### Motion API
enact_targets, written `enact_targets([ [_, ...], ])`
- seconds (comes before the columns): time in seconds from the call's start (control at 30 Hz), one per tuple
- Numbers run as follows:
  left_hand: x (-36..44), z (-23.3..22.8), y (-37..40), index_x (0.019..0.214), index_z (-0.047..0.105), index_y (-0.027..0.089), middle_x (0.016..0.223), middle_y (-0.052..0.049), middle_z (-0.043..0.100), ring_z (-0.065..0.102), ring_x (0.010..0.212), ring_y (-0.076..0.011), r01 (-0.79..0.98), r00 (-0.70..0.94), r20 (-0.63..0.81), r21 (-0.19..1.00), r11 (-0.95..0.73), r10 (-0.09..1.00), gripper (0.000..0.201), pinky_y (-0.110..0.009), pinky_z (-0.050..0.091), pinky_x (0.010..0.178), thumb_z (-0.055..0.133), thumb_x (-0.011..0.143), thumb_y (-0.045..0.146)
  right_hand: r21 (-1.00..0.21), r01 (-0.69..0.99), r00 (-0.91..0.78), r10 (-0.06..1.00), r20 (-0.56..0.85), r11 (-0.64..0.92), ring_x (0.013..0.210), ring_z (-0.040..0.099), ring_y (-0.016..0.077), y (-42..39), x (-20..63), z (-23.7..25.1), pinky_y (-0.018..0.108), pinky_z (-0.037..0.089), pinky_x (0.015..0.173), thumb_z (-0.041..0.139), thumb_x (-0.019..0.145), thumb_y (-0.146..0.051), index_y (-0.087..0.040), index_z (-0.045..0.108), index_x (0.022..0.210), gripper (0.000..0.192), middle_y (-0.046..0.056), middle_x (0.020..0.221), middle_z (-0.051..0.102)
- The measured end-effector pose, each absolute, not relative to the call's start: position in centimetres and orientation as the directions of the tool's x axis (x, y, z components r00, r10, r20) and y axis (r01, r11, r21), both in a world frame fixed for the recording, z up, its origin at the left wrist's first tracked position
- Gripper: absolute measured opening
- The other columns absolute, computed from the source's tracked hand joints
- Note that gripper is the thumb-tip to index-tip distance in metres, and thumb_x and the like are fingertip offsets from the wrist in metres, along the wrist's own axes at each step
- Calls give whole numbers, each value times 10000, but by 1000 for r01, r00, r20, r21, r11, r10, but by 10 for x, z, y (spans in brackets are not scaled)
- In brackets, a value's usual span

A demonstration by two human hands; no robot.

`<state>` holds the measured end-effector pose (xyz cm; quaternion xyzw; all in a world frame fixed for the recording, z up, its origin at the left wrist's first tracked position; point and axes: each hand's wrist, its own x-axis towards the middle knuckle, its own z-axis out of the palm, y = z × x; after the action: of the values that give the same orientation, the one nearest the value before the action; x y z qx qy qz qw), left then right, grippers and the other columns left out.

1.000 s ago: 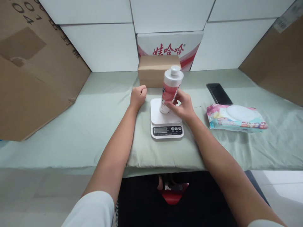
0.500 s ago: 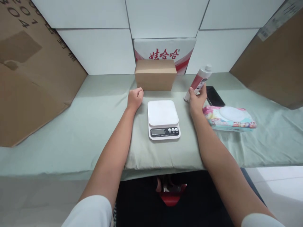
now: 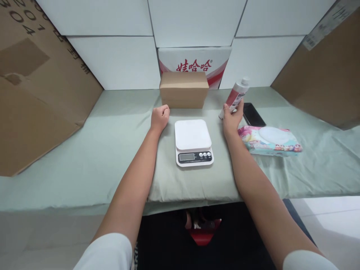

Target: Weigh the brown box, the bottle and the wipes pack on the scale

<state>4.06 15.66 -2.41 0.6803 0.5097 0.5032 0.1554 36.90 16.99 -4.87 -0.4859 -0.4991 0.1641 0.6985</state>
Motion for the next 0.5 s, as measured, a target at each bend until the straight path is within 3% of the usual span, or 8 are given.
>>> enact_targets([
  [0.1,41,-25,157,578,421,228,525,21,392,366,546,-145,529,-25,532,725,-440,846,273,-358,251,592,466,836,151,-844,334,509,674,536,419,1466,490,281,168,364,-45,530,436,1230,738,823,-550,-229,556,1420,702,163,1459,534],
  [0.2,41,-26,157,592,440,219,532,32,382,354,565,-124,526,-52,510,745,-410,859,326,-356,264,606,476,909,157,-822,443,547,618,564,357,1471,456,327,153,352,-29,592,340,1288,798,783,-523,-218,467,1539,880,188,1475,438],
  [0.27,39,-26,157,622,474,209,540,41,371,343,584,-106,525,-83,497,759,-386,864,350,-347,274,624,472,970,174,-773,513,505,597,623,373,1437,476,350,124,341,-8,610,404,1246,817,781,-487,-241,421,1606,947,189,1466,416],
  [0.37,40,-18,154,730,518,199,581,52,368,323,599,-91,506,-148,508,776,-377,849,296,-329,279,629,458,1019,214,-701,547,387,604,696,458,1302,585,336,51,336,28,585,568,1060,748,876,-456,-369,417,1634,832,145,1442,501],
  [0.43,50,-5,143,841,535,203,624,58,369,322,605,-92,450,-148,539,784,-429,830,199,-315,299,625,488,1021,277,-683,572,392,580,714,454,1196,646,322,-1,353,43,590,574,1030,719,903,-428,-443,498,1576,709,96,1432,566],
  [0.5,74,12,125,971,559,211,685,55,433,398,638,-103,383,-15,590,749,-541,807,161,-311,368,658,552,998,369,-658,628,461,483,745,416,1165,670,314,-38,390,45,594,531,1072,677,917,-398,-472,610,1469,562,64,1418,618],
])
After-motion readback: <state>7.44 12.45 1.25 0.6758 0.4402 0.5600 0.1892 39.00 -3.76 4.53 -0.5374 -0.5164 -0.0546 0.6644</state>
